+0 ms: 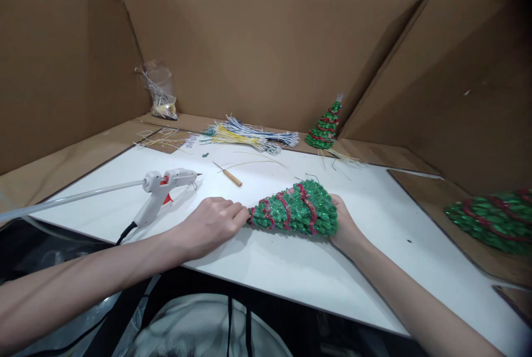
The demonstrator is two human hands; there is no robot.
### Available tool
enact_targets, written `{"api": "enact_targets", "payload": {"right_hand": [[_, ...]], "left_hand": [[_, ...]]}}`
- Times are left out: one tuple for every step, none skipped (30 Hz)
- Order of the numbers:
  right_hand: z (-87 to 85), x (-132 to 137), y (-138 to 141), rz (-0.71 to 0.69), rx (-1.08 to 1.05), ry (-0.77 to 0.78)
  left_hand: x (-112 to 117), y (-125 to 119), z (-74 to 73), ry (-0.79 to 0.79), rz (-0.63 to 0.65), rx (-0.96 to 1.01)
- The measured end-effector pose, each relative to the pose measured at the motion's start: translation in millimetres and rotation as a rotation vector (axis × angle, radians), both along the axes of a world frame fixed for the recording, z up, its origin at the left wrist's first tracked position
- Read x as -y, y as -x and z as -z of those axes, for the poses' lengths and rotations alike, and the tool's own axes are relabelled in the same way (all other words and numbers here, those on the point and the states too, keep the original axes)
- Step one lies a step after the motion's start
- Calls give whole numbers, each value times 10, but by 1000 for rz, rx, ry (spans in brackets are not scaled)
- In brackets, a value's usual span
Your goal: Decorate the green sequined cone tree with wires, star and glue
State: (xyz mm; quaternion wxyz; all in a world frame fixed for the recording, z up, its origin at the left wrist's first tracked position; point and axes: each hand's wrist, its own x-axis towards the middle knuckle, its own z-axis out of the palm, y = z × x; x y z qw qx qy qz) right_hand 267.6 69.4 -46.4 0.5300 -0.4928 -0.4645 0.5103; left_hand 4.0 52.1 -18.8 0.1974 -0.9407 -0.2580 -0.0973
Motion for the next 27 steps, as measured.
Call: {"api": "enact_targets", "payload": {"right_hand": [[3, -1, -1, -1, 9, -6], [7, -3, -2, 2, 17, -10], [10, -5, -3, 5, 25, -11], [14, -8, -4, 8, 30, -9], [16, -9, -5, 11, 31, -7], [17, -10, -4, 13, 29, -2], [17, -10, -3, 12, 25, 4], [15, -9, -1, 10, 21, 9], [11, -6, 2, 6, 18, 15], [6, -2, 5, 1, 18, 20], [1, 3, 8, -5, 22, 24], [-3, 7, 9, -9, 26, 27], [-6, 11, 8, -13, 30, 28], [-5, 12, 4, -14, 32, 28], [-2, 10, -3, -16, 34, 27], [6, 6, -12, -17, 34, 26], [15, 0, -23, -20, 35, 23], [26, -7, -35, -22, 37, 20], [36, -14, -47, -24, 38, 15], [44, -20, -58, -26, 40, 9], [50, -25, -67, -28, 43, 3], [52, -28, -73, -31, 48, -3], [50, -28, -76, -36, 56, -8], [46, -27, -76, -40, 63, -12], [40, -25, -74, -43, 71, -15], [33, -22, -70, -44, 77, -16], [26, -19, -66, -42, 79, -16]], "left_hand": [[3, -3, -6, 6, -1, -2], [5, -5, -13, 10, -4, -3], [6, -7, -21, 17, -8, -5], [7, -9, -29, 24, -12, -10], [6, -10, -38, 32, -17, -16], [6, -11, -46, 39, -20, -22], [5, -13, -54, 45, -21, -27], [3, -14, -61, 52, -23, -30], [2, -15, -66, 60, -25, -31], [1, -17, -70, 66, -26, -31], [0, -18, -70, 72, -27, -31], [0, -20, -69, 75, -26, -29], [0, -21, -66, 76, -26, -28], [0, -21, -60, 73, -26, -27], [0, -20, -53, 65, -27, -22], [0, -19, -46, 54, -30, -17], [-1, -17, -37, 44, -32, -10], [-3, -13, -28, 36, -32, -3], [-6, -9, -19, 30, -31, 5], [-9, -4, -10, 30, -30, 14], [-13, 1, -1, 34, -29, 24], [-17, 7, 7, 40, -29, 36], [-22, 12, 16, 44, -31, 52], [-26, 16, 25, 47, -30, 73], [-29, 21, 33, 50, -28, 95], [-32, 26, 40, 53, -27, 118], [-33, 35, 46, 56, -27, 145]]}}
